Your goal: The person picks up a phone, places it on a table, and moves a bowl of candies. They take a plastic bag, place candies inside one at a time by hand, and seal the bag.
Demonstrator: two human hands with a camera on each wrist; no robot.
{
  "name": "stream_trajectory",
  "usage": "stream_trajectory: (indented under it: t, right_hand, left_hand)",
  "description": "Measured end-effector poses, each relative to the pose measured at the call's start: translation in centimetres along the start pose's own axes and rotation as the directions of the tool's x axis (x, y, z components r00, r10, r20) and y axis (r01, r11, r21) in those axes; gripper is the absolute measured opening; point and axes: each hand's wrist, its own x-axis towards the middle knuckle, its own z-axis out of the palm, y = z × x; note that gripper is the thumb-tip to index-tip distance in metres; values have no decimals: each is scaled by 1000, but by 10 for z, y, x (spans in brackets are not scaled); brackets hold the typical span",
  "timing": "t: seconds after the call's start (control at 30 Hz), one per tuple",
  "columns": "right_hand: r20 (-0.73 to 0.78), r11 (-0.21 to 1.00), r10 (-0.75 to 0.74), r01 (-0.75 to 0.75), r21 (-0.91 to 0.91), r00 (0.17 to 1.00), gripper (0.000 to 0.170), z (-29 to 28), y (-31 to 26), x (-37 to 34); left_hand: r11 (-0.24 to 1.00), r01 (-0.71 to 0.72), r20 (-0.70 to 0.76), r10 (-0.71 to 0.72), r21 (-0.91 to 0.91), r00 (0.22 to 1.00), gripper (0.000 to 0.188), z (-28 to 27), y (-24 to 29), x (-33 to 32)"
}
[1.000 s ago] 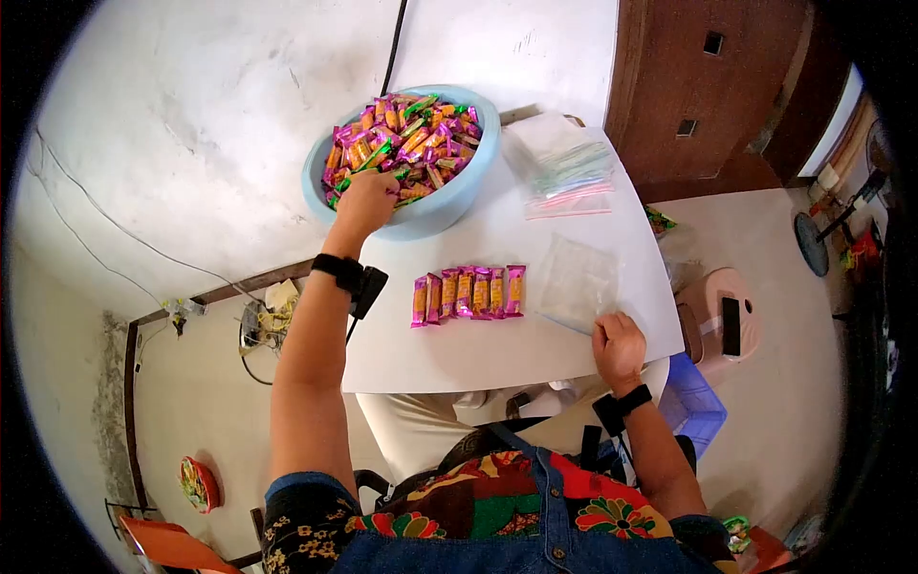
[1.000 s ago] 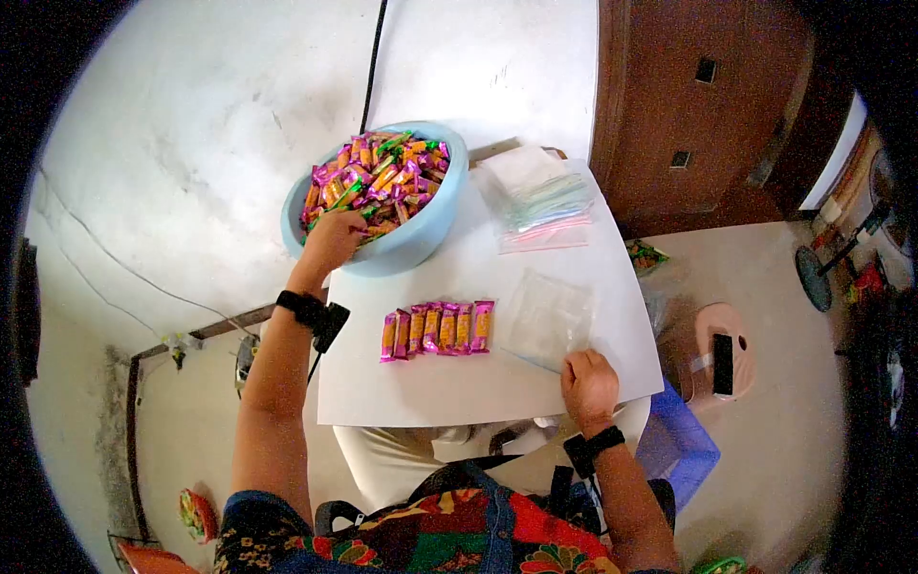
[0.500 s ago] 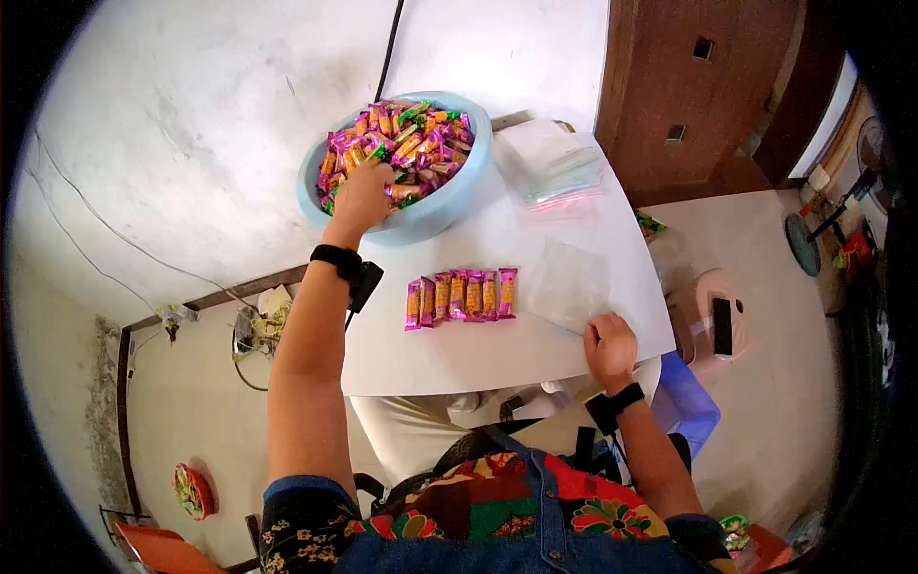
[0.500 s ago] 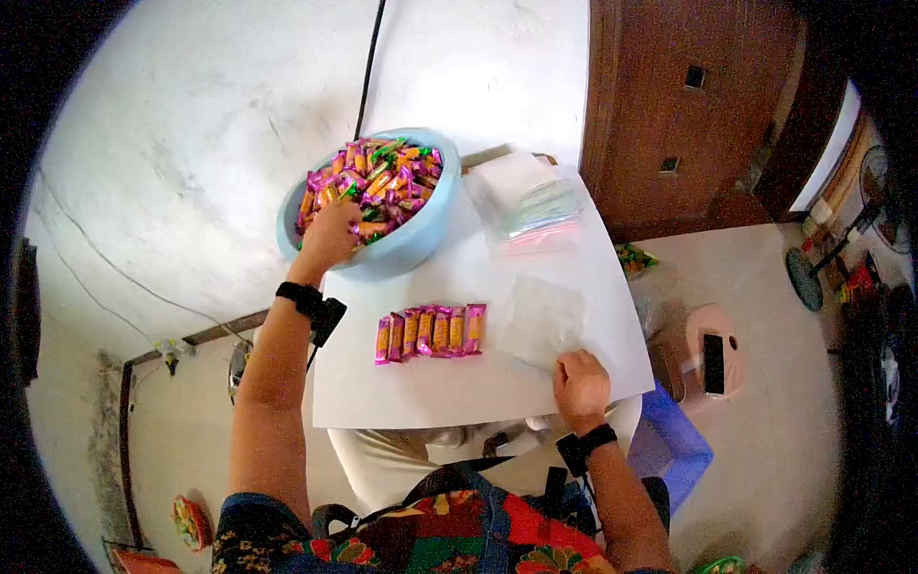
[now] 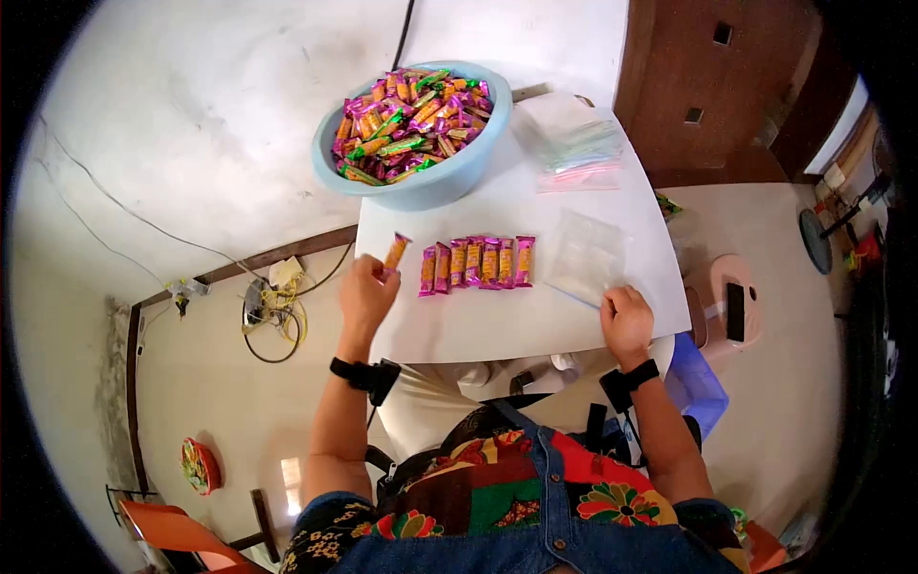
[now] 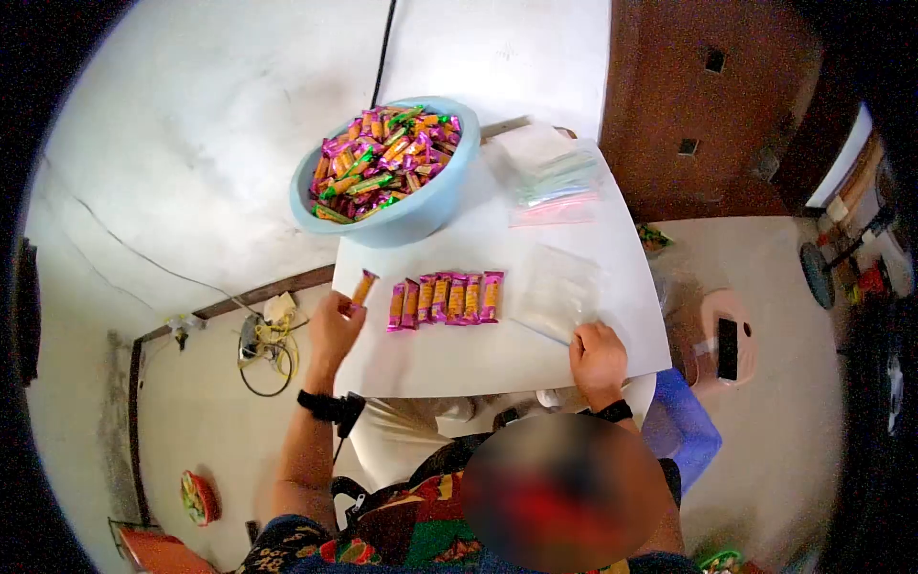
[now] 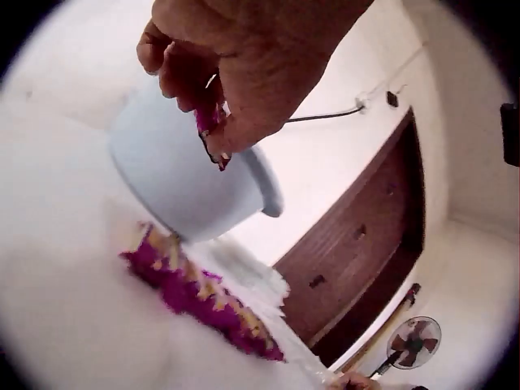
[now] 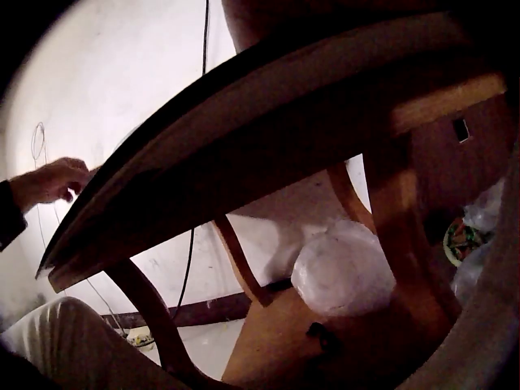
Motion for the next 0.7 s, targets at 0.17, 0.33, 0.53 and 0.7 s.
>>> stream_trajectory:
  t: [0.17, 0.33, 0.53, 0.7]
  right_hand:
    - [14, 1000, -5, 6, -27, 1000, 8, 1, 2, 0]
    - [30, 1000, 3, -2, -28, 1000, 7, -1, -1, 0]
    - [72, 999, 15, -11, -54, 997, 7, -3, -2, 1]
    - [36, 999, 4, -3, -38, 999, 8, 1, 2, 0]
  left_hand:
    - [993, 119, 134, -119, 8, 984, 29, 31, -3, -18]
    - [992, -75, -28, 72, -100, 997, 19, 8, 17, 2]
    - [912, -394, -521, 394, 118, 757, 5, -40, 11, 109]
    - [970, -62, -375, 148, 234, 915, 14, -45, -6, 182]
